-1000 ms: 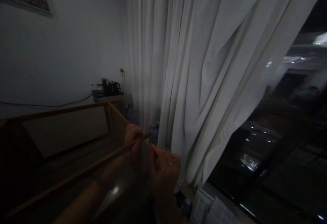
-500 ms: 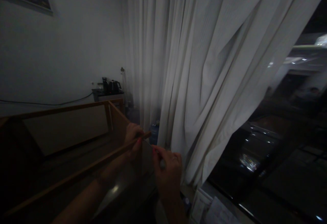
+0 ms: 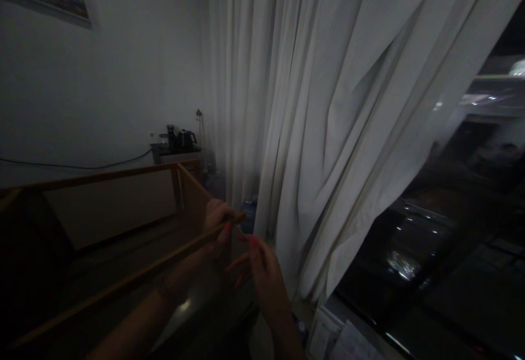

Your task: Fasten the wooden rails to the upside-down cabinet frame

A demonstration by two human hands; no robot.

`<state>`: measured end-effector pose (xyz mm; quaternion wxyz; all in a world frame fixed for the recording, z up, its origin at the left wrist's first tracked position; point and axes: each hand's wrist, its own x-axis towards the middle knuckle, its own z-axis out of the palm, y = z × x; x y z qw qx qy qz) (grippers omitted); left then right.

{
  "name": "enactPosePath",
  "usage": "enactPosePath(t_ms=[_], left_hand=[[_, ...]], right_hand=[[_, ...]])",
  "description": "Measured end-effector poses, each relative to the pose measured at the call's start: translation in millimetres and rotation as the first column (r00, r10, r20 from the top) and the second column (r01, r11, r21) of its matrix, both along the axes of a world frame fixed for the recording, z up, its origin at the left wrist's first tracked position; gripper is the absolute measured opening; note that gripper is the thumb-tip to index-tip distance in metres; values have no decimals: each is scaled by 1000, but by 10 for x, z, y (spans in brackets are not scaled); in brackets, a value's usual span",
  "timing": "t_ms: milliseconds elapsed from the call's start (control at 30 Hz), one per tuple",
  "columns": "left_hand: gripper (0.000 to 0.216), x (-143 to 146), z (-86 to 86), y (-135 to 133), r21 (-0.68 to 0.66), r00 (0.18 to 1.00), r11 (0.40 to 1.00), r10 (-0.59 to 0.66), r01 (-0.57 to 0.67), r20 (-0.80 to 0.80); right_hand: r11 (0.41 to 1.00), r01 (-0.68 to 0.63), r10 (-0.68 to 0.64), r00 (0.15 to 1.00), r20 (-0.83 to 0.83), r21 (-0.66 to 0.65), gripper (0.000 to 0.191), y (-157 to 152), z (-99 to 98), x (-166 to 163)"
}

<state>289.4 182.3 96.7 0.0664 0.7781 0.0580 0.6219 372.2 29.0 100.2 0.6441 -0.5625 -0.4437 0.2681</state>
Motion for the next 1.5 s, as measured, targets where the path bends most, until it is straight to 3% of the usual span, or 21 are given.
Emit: enactPosePath(t_ms=[67, 167, 233, 333, 400, 467, 500, 567, 633, 667, 733, 800, 933, 1033, 1133, 1233, 1500], left_hand=[[25, 21, -17, 21, -4, 1000, 1000, 7, -7, -10], [26, 14, -9, 5, -17, 1000, 1000, 17, -17, -20], [25, -12, 12, -29, -48, 998, 998, 30, -33, -61], [20, -57, 42, -75, -89, 991, 994, 43, -55, -131], [18, -70, 46, -81, -89, 989, 995, 35, -48, -143], [18, -65, 35, -66, -89, 988, 995, 36, -50, -147], [18, -56, 25, -53, -89, 989, 994, 43, -56, -145], [22, -35, 3, -27, -87, 989, 994, 59, -71, -132], [25, -20, -13, -10, -81, 990, 994, 66, -76, -121], [26, -16, -17, -7, -75, 992, 994, 65, -74, -113], [29, -15, -17, -9, -52, 995, 997, 53, -58, -90], [31, -15, -11, -14, -30, 997, 999, 39, -41, -66], [35, -6, -8, -16, -27, 999, 999, 27, -28, -37], [39, -3, -15, -16, -51, 998, 998, 37, -40, -48], [42, -23, -16, -31, -88, 994, 993, 64, -72, -91], [43, -58, -11, -57, -138, 988, 988, 55, -75, -141], [42, -72, 13, -74, -229, 978, 970, 30, -79, -209]], right_hand=[[1000, -6, 5, 999, -35, -24, 65, 35, -25, 7], [986, -145, 137, 985, -105, -78, 70, 101, -81, 26], [970, -236, 221, 958, -184, -63, 67, 138, -114, 39], [966, -256, 244, 942, -232, -25, 61, 149, -108, 46], [986, -164, 161, 981, -108, -20, 57, 129, -69, 43], [1000, 11, -14, 989, 147, 24, 54, 106, -28, 40], [991, 111, -128, 947, 294, 72, 51, 100, -15, 40], [943, 262, -332, 774, 538, 205, 42, 100, -10, 43], [905, 301, -425, 617, 662, 301, 36, 113, -34, 45], [901, 293, -434, 587, 684, 320, 36, 121, -53, 43], [910, 255, -413, 615, 672, 326, 36, 132, -94, 29], [927, 203, -362, 707, 607, 316, 34, 130, -125, -1], [948, 101, -222, 887, 404, 301, 35, 101, -122, -89], [956, 84, -154, 959, 237, 280, 41, 100, -78, -138], [965, 91, -125, 984, 127, 248, 41, 131, -38, -157], [956, 61, -101, 987, 127, 287, 31, 164, -53, -164], [892, 219, -328, 916, 232, 395, 26, 204, -358, -124]])
